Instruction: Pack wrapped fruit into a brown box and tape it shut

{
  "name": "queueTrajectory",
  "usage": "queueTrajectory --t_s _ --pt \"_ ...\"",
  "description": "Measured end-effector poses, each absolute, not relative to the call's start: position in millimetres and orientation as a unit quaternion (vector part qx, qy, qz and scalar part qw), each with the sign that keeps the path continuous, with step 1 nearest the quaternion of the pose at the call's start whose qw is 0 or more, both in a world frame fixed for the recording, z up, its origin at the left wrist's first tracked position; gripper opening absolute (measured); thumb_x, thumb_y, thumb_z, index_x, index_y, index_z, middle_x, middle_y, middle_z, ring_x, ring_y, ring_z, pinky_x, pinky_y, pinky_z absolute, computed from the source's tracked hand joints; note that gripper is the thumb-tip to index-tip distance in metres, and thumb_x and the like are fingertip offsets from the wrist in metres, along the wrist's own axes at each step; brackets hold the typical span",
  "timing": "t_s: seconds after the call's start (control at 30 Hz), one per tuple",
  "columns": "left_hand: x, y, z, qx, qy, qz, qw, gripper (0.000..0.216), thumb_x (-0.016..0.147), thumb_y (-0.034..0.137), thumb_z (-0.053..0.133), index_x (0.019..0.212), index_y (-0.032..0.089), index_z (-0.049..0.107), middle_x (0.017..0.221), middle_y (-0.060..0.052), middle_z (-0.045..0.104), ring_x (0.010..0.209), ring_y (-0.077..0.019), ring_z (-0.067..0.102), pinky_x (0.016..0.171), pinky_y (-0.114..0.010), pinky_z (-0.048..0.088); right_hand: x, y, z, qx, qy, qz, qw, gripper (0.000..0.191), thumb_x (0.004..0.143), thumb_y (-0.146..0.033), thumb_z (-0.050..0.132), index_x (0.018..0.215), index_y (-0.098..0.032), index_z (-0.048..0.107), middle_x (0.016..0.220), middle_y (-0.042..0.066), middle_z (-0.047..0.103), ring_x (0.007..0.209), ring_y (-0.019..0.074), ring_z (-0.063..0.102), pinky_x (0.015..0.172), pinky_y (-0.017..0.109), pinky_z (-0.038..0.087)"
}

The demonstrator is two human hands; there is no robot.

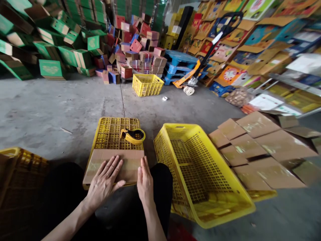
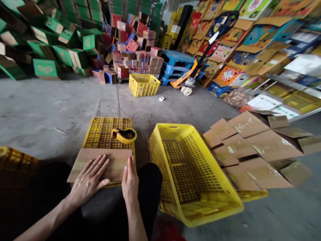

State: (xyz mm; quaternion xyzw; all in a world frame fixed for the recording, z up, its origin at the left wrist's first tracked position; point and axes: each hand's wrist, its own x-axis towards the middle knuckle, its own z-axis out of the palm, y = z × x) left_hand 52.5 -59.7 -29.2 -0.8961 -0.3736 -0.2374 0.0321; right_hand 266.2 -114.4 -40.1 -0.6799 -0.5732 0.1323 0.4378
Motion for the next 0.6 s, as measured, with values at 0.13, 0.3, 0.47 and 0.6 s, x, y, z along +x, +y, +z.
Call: queueTrajectory --t_s 0.13,0.3,0.47,0.6 --pt "35 -60 -30 -0.878 -0.410 -0.246 0.025 0.078 0.106 0.060 0.047 0.168 0.019 0.026 0.163 -0.014 0.047 0.149 -0.0309 0.048 0.126 -0.047 0.035 269 -111 -47 -0.684 -0.556 0.149 0.448 0.051 0.112 -0.043 0.037 0.157 -0.022 0.050 0.155 0.012 0.055 0.143 0.0263 0.056 0.117 0.043 0.050" --pt "-10 -81 -52 -0.785 -0.544 -0.294 -0.042 0.074 0.107 0.054 0.049 0.170 0.027 0.020 0.169 -0.015 0.036 0.153 -0.0342 0.041 0.125 -0.057 0.037 271 -111 -54 -0.679 -0.529 0.168 0.481 0.052 0.110 -0.047 0.042 0.154 -0.023 0.054 0.150 0.013 0.061 0.138 0.0283 0.060 0.109 0.044 0.057" --pt "-17 -107 -55 -0.663 -0.598 -0.374 -0.250 0.061 0.113 0.042 0.035 0.170 0.028 0.017 0.159 -0.014 0.053 0.144 -0.0309 0.054 0.110 -0.052 0.056 279 -106 -62 -0.680 -0.495 0.184 0.509 0.049 0.106 -0.048 0.052 0.148 -0.024 0.061 0.145 0.016 0.064 0.134 0.0332 0.064 0.101 0.047 0.061" --pt "-2 -107 -3 -0.677 -0.550 -0.434 -0.222 0.066 0.109 0.045 0.045 0.169 0.026 0.022 0.168 -0.015 0.040 0.153 -0.0336 0.042 0.120 -0.056 0.044 275 -103 -70 -0.680 -0.462 0.225 0.523 0.050 0.107 -0.047 0.052 0.150 -0.024 0.059 0.149 0.013 0.061 0.135 0.0277 0.063 0.095 0.035 0.063"
